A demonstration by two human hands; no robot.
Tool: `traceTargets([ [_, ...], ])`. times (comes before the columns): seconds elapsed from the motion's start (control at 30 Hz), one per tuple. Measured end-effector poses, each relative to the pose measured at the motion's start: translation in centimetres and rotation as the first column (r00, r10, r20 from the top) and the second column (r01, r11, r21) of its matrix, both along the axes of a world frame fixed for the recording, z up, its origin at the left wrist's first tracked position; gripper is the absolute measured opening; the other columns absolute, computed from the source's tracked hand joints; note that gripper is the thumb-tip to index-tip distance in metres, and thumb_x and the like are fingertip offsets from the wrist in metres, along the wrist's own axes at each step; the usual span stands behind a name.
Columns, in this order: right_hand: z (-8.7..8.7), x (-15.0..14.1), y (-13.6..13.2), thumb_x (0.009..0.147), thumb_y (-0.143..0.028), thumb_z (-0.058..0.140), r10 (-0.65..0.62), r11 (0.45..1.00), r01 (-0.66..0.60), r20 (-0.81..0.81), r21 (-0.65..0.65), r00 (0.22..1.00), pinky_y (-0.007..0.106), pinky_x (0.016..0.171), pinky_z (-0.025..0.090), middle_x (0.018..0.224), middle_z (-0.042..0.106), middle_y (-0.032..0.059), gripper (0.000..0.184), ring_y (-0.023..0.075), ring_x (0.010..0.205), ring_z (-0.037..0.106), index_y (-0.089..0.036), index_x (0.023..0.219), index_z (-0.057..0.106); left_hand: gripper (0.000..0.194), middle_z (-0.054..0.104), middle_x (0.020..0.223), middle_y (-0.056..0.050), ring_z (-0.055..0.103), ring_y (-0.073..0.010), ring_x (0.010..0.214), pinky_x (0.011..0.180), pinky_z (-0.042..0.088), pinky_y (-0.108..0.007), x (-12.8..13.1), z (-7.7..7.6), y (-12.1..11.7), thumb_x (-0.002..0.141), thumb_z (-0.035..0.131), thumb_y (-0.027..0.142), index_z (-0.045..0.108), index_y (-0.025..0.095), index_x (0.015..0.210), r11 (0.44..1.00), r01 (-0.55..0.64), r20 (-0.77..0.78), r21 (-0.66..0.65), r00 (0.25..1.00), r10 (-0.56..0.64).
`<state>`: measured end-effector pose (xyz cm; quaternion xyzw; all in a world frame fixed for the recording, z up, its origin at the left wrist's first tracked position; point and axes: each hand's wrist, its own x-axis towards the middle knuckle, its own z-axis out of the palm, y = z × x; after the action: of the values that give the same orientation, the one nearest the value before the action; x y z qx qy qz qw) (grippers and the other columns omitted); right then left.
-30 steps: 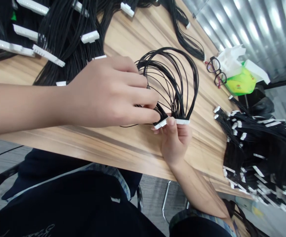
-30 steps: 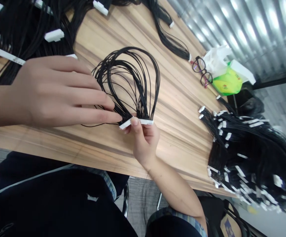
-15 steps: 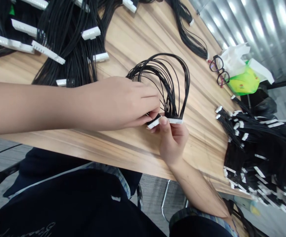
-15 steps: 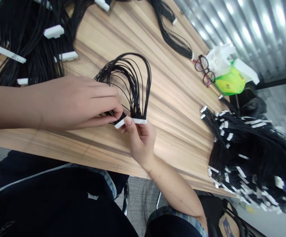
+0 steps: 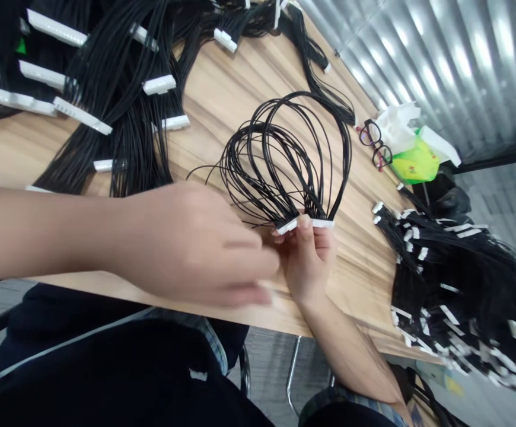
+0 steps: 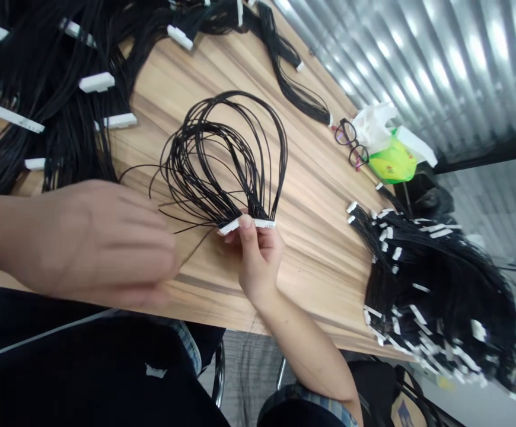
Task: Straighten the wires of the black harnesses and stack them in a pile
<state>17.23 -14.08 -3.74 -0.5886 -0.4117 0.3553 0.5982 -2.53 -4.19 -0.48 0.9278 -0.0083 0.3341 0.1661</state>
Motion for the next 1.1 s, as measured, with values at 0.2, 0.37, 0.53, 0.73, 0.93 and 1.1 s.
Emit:
traceTargets([
  [0.2,0.1,-0.1,-0.4,0.091,-0.051,0.074,0.058,0.998,-0.057,0.048,-0.033,0.997,0.025,0.052,0.057,0.064,0.074,-0.0028,0.028,0.0124,0.053,0.067,-0.025,0.083,0.072,0.035,0.061,0.065,0.008,0.041,-0.0048,0.047,0.06,0.03,-0.021,0.2,0.7,2.5,0.11,0.042,0.041,0.072,0.024,0.113,0.903,-0.405,-0.305,-0.145,0.886,0.348],
  [0.37,1.2,0.7,-0.4,0.094,-0.046,0.074,0.301,0.946,-0.295,0.023,-0.134,0.953,0.022,0.053,0.056,0.061,0.075,-0.0016,0.03,0.0107,0.053,0.068,-0.023,0.074,0.074,0.063,0.073,0.101,0.0,0.052,-0.0066,0.066,0.078,0.042,-0.025,-0.1,1.2,3.7,0.112,0.022,0.05,0.076,0.02,0.105,0.915,-0.395,-0.325,0.086,0.857,0.401],
  [0.53,2.2,2.0,-0.1,0.097,-0.046,0.069,0.576,0.785,-0.579,-0.085,-0.221,0.813,0.022,0.06,0.061,0.065,0.077,-0.0011,0.034,0.0113,0.059,0.072,-0.023,0.074,0.077,0.071,0.069,0.092,0.002,0.044,-0.0023,0.061,0.077,0.041,-0.026,-0.5,1.7,5.0,0.111,0.006,0.037,0.076,0.024,0.115,0.942,-0.239,-0.33,0.234,0.892,0.309],
  [0.73,2.1,2.5,0.0,0.098,-0.047,0.068,0.698,0.655,-0.714,-0.162,-0.247,0.697,0.024,0.066,0.063,0.071,0.079,-0.0013,0.032,0.0125,0.065,0.074,-0.025,0.077,0.079,0.054,0.071,0.093,0.007,0.05,-0.0022,0.068,0.069,0.033,-0.021,-0.3,1.1,6.2,0.114,0.029,0.051,0.078,0.028,0.111,1.0,0.021,-0.246,-0.011,0.969,-0.023],
  [0.93,2.0,2.3,0.0,0.098,-0.042,0.069,0.759,0.593,-0.774,-0.168,-0.222,0.629,0.021,0.065,0.059,0.071,0.077,-0.0015,0.03,0.0099,0.065,0.07,-0.022,0.077,0.078,0.054,0.075,0.092,0.007,0.06,-0.0009,0.072,0.064,0.041,-0.017,0.6,-0.5,6.3,0.11,0.037,0.058,0.079,0.026,0.099,0.895,0.196,-0.205,-0.4,0.933,-0.296],
  [1.1,2.1,2.0,-0.1,0.096,-0.049,0.07,0.709,0.626,-0.735,-0.202,-0.262,0.676,0.022,0.068,0.058,0.071,0.076,-0.0008,0.036,0.0109,0.068,0.069,-0.021,0.075,0.078,0.035,0.076,0.092,0.006,0.062,-0.0001,0.073,0.061,0.042,-0.019,1.2,-1.3,6.6,0.106,0.057,0.052,0.081,0.027,0.101,0.827,0.239,-0.113,-0.509,0.934,-0.339],
])
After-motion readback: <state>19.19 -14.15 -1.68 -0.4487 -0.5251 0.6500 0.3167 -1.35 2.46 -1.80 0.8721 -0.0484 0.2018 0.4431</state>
